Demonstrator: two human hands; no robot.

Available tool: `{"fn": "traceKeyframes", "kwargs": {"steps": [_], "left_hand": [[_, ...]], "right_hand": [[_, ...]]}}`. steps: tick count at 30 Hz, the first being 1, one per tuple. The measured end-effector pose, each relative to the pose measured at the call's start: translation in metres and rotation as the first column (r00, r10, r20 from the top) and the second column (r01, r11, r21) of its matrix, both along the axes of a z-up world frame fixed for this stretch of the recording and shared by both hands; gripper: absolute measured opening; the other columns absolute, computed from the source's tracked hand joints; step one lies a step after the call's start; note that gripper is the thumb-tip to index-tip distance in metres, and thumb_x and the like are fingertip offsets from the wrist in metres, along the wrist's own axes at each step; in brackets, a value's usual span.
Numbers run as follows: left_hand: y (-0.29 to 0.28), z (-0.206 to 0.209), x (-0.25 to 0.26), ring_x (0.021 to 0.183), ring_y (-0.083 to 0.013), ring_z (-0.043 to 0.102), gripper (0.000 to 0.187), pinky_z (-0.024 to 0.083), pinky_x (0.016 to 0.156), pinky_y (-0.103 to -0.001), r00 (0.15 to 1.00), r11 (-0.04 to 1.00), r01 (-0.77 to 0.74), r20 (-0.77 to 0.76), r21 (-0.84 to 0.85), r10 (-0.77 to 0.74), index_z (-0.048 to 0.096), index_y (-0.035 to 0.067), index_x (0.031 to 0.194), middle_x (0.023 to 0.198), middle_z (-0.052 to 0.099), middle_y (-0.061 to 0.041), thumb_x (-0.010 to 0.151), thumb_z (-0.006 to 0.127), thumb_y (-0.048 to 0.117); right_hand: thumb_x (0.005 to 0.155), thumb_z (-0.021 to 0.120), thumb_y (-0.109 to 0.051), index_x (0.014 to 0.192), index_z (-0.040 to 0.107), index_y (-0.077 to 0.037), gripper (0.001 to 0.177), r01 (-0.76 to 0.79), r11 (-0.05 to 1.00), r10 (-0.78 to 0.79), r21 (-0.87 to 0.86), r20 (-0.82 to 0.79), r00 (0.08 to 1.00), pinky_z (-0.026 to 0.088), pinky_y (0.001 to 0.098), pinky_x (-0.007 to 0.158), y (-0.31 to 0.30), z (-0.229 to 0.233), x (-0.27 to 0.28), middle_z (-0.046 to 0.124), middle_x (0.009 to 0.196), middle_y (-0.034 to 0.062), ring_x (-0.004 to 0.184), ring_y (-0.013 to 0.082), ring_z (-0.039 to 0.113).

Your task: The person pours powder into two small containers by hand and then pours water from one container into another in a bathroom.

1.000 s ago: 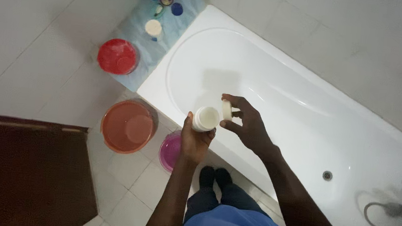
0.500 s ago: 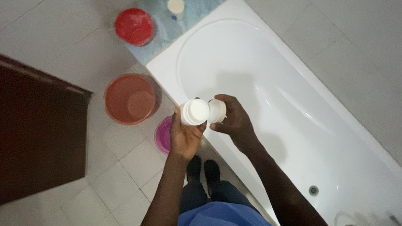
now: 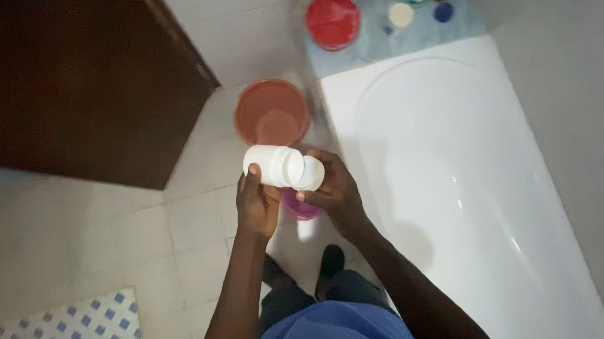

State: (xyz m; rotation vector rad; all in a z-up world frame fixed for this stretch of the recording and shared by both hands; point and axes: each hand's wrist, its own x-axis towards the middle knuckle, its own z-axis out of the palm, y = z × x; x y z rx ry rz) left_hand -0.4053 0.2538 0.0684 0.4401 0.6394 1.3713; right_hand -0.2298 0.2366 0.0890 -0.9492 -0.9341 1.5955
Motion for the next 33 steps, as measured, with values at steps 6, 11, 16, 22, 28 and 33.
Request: {"fn": "traceKeyframes", "kwargs": {"steps": [6, 11, 16, 22, 28, 33], "left_hand": [[-0.003, 0.012, -0.100, 0.136, -0.0237, 0.054, 0.104, 0.041, 0.119, -0.042, 0.971, 0.994, -0.100, -0.215, 0.044, 0.107, 0.033, 0.003, 0.158, 0.141, 0.057, -0.012, 0.081, 0.084, 0.052], [-0.006, 0.025, -0.170, 0.133, -0.0242, 0.056, 0.107, 0.044, 0.118, -0.044, 0.886, 0.981, -0.165, -0.423, 0.098, 0.191, 0.035, 0.002, 0.160, 0.138, 0.059, -0.013, 0.077, 0.084, 0.049], [-0.010, 0.034, -0.227, 0.134, -0.0245, 0.056, 0.103, 0.040, 0.121, -0.043, 0.859, 0.976, -0.199, -0.464, 0.085, 0.216, 0.039, 0.003, 0.159, 0.137, 0.060, -0.014, 0.076, 0.084, 0.044], [-0.017, 0.038, -0.269, 0.142, -0.0223, 0.049, 0.101, 0.029, 0.124, -0.047, 0.789, 0.965, -0.234, -0.558, 0.116, 0.258, 0.039, 0.003, 0.157, 0.153, 0.052, -0.014, 0.076, 0.081, 0.044], [-0.022, 0.045, -0.299, 0.141, -0.0275, 0.053, 0.094, 0.032, 0.125, -0.050, 0.725, 0.946, -0.263, -0.607, 0.191, 0.324, 0.045, -0.003, 0.153, 0.154, 0.055, -0.013, 0.079, 0.079, 0.043], [-0.024, 0.050, -0.319, 0.129, -0.0279, 0.063, 0.097, 0.045, 0.118, -0.049, 0.677, 0.939, -0.267, -0.651, 0.218, 0.344, 0.042, 0.000, 0.155, 0.132, 0.067, -0.018, 0.076, 0.080, 0.042]], "right_hand": [[0.077, 0.087, -0.021, 0.140, 0.043, -0.003, 0.079, -0.092, 0.992, 0.095, 0.085, -0.033, 0.995, 0.048, 0.0428, 0.114, 0.014, -0.014, -0.099, 0.055, 0.135, 0.0120, 0.131, 0.0232, 0.055], [0.079, 0.085, -0.023, 0.144, 0.043, -0.004, 0.079, -0.170, 0.976, 0.161, 0.133, 0.073, 0.984, 0.048, 0.0425, 0.113, 0.018, -0.010, -0.171, 0.055, 0.131, 0.0124, 0.127, 0.0229, 0.056], [0.078, 0.086, -0.022, 0.143, 0.042, -0.003, 0.081, -0.185, 0.977, 0.189, 0.109, -0.025, 0.982, 0.048, 0.0440, 0.112, 0.018, 0.003, -0.232, 0.055, 0.131, 0.0127, 0.126, 0.0234, 0.056], [0.080, 0.084, -0.018, 0.142, 0.042, -0.003, 0.076, -0.262, 0.960, 0.261, 0.102, 0.021, 0.965, 0.050, 0.0415, 0.113, 0.020, 0.011, -0.271, 0.057, 0.130, 0.0139, 0.127, 0.0235, 0.058], [0.078, 0.083, -0.015, 0.142, 0.042, -0.002, 0.077, -0.295, 0.954, 0.296, 0.056, -0.025, 0.955, 0.049, 0.0418, 0.110, 0.020, 0.019, -0.302, 0.055, 0.132, 0.0134, 0.126, 0.0238, 0.055], [0.079, 0.083, -0.014, 0.141, 0.043, -0.003, 0.075, -0.330, 0.940, 0.324, 0.088, 0.072, 0.943, 0.052, 0.0409, 0.110, 0.021, 0.022, -0.322, 0.057, 0.131, 0.0123, 0.125, 0.0235, 0.058]]}}
